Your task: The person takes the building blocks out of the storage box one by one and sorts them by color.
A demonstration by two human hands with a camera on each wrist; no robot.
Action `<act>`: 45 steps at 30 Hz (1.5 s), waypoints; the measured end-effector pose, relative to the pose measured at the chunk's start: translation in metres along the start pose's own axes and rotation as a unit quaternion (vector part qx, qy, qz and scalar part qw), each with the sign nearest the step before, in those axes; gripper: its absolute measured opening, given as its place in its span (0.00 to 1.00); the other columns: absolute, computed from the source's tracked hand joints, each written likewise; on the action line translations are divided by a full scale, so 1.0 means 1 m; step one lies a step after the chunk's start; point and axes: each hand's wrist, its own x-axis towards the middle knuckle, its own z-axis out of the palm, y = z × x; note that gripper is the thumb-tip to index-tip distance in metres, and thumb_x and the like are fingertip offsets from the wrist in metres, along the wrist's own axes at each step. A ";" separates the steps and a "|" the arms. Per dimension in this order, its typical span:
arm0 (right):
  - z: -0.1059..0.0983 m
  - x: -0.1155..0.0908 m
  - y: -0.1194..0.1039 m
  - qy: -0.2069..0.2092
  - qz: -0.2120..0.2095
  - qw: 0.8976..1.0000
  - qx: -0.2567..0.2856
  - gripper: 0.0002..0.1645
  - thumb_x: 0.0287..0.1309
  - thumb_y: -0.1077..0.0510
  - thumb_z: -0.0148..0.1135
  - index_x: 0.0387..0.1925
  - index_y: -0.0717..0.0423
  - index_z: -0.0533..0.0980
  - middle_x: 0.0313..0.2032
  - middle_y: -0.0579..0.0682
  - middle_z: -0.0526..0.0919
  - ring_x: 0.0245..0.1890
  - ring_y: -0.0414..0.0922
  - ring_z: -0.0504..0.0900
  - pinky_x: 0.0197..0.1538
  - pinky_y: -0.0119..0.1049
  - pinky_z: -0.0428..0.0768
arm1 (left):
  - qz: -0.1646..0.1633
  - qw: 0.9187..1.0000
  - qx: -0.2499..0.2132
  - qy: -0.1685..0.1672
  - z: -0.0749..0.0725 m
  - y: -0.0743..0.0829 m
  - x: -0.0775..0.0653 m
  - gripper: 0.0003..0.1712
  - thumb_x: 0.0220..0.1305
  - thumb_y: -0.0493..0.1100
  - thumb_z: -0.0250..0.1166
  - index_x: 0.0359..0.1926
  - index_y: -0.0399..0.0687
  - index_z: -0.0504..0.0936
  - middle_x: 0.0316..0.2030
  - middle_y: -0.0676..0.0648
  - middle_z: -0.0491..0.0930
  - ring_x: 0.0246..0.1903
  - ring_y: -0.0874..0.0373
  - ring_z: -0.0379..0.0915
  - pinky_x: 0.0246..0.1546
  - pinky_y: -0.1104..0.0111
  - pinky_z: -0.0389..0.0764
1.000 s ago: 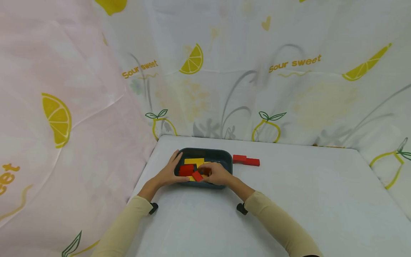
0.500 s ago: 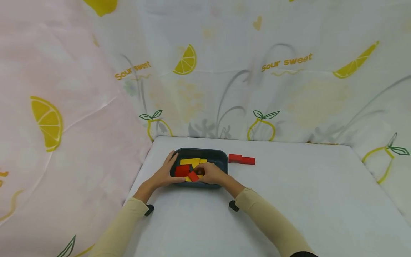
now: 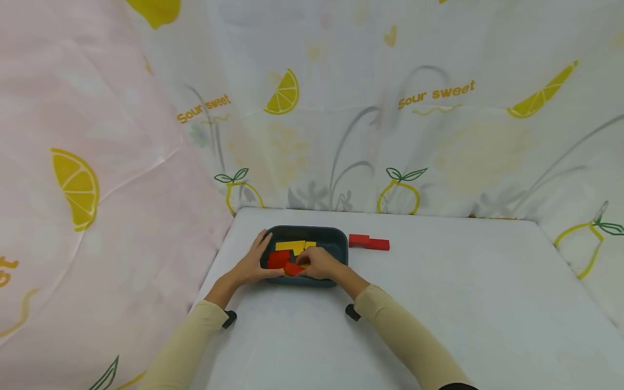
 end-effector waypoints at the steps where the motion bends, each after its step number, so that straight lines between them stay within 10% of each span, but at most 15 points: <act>1: 0.000 0.000 0.000 0.004 -0.004 1.000 0.006 0.17 0.56 0.54 0.73 0.47 0.54 0.84 0.45 0.46 0.87 0.46 0.43 0.81 0.57 0.40 0.80 | -0.001 1.000 0.001 0.000 0.000 0.000 0.000 0.68 0.50 0.65 0.74 0.80 0.56 0.40 0.79 0.44 0.30 0.76 0.38 0.41 0.68 0.35 0.56; 15: 0.000 -0.003 0.007 0.020 -0.017 0.995 0.092 0.26 0.53 0.56 0.75 0.55 0.54 0.81 0.51 0.48 0.85 0.50 0.44 0.82 0.59 0.40 0.80 | 0.000 1.000 -0.004 -0.003 0.004 0.005 0.004 0.67 0.49 0.66 0.74 0.80 0.59 0.41 0.79 0.46 0.30 0.76 0.39 0.40 0.68 0.35 0.58; 37: 0.008 0.011 0.001 0.003 -0.071 0.994 -0.077 0.21 0.54 0.53 0.74 0.51 0.49 0.84 0.50 0.44 0.86 0.54 0.44 0.78 0.63 0.40 0.77 | -0.006 1.000 -0.006 -0.003 -0.001 0.004 -0.001 0.68 0.50 0.66 0.74 0.79 0.53 0.41 0.79 0.44 0.30 0.75 0.37 0.40 0.67 0.34 0.58; 45: 0.005 0.008 0.002 0.021 -0.089 0.994 -0.058 0.19 0.53 0.54 0.75 0.48 0.51 0.85 0.46 0.46 0.86 0.46 0.42 0.78 0.56 0.37 0.79 | -0.007 1.000 -0.006 -0.001 -0.002 0.005 0.000 0.67 0.50 0.66 0.73 0.80 0.54 0.41 0.79 0.43 0.30 0.75 0.36 0.40 0.67 0.34 0.58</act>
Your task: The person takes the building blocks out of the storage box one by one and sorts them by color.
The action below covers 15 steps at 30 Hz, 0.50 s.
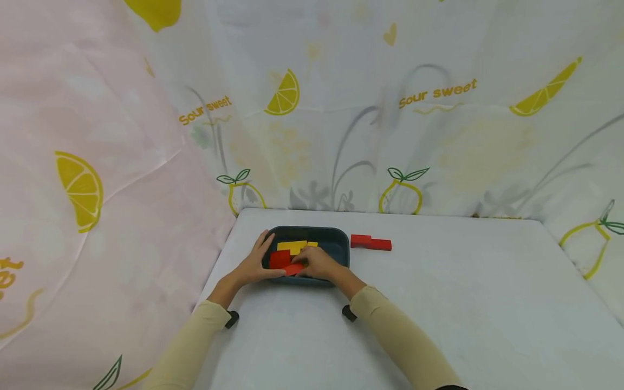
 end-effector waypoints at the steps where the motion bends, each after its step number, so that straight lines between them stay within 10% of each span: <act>1: -0.001 -0.001 0.000 0.004 -0.001 1.000 0.003 0.18 0.53 0.54 0.75 0.48 0.51 0.85 0.46 0.46 0.85 0.45 0.42 0.78 0.55 0.37 0.79 | -0.001 1.000 0.000 -0.001 0.000 0.000 0.000 0.67 0.50 0.66 0.73 0.80 0.55 0.41 0.79 0.43 0.29 0.75 0.36 0.40 0.67 0.34 0.57; 15: -0.009 -0.008 -0.001 0.045 0.022 0.997 0.051 0.20 0.52 0.52 0.76 0.47 0.53 0.85 0.42 0.49 0.79 0.34 0.39 0.74 0.37 0.27 0.76 | -0.001 1.000 -0.003 0.000 0.000 0.000 0.000 0.67 0.50 0.66 0.73 0.80 0.57 0.41 0.79 0.44 0.30 0.76 0.38 0.40 0.67 0.34 0.56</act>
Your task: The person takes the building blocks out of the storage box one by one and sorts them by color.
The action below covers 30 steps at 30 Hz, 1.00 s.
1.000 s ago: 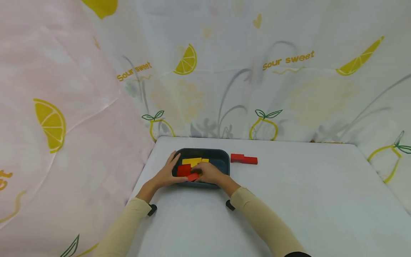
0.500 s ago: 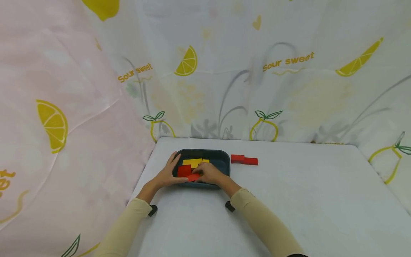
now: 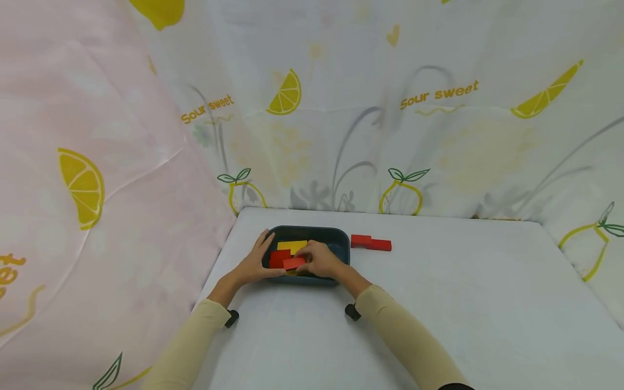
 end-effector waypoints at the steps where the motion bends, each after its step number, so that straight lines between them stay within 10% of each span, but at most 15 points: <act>1: -0.001 -0.001 0.000 0.003 0.005 1.000 0.004 0.20 0.52 0.52 0.76 0.48 0.53 0.85 0.41 0.49 0.79 0.33 0.38 0.74 0.36 0.27 0.76 | 0.000 1.000 -0.001 -0.001 0.000 0.000 0.000 0.67 0.50 0.65 0.73 0.80 0.57 0.41 0.79 0.44 0.30 0.76 0.38 0.40 0.67 0.34 0.56; 30: -0.099 -0.060 0.056 0.114 0.078 0.990 -0.007 0.19 0.54 0.57 0.74 0.46 0.59 0.83 0.43 0.56 0.82 0.31 0.43 0.75 0.33 0.32 0.75 | -0.002 1.000 -0.005 -0.003 0.000 -0.001 0.000 0.67 0.50 0.64 0.74 0.80 0.57 0.40 0.79 0.45 0.29 0.76 0.38 0.39 0.69 0.34 0.54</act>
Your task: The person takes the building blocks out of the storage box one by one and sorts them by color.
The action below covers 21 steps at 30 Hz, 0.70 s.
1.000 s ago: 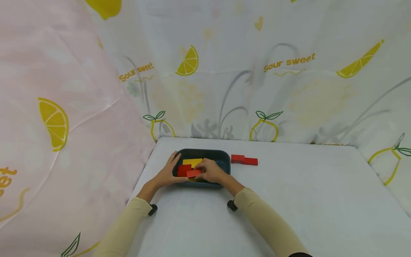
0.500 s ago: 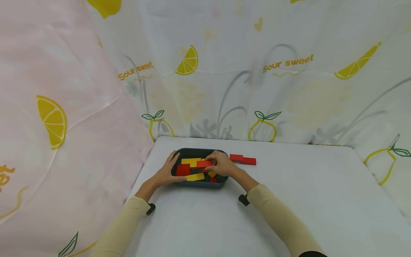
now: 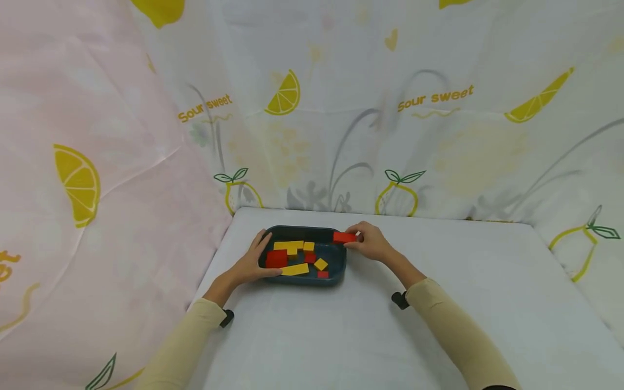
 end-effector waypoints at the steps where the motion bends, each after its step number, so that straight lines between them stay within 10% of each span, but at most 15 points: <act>1: -0.003 -0.001 0.004 0.001 0.007 1.000 -0.001 0.19 0.54 0.57 0.74 0.47 0.59 0.83 0.43 0.56 0.82 0.31 0.43 0.76 0.34 0.32 0.75 | 0.000 1.000 0.000 0.002 0.000 0.000 0.000 0.67 0.50 0.64 0.74 0.80 0.56 0.41 0.79 0.46 0.29 0.76 0.38 0.39 0.69 0.34 0.54; 21: -0.050 -0.036 0.088 0.000 0.138 0.990 -0.019 0.22 0.59 0.55 0.69 0.54 0.60 0.80 0.53 0.61 0.78 0.43 0.54 0.79 0.41 0.39 0.81 | -0.002 1.000 0.001 0.001 0.000 -0.002 0.001 0.65 0.52 0.62 0.74 0.80 0.58 0.41 0.79 0.45 0.29 0.76 0.37 0.40 0.68 0.34 0.55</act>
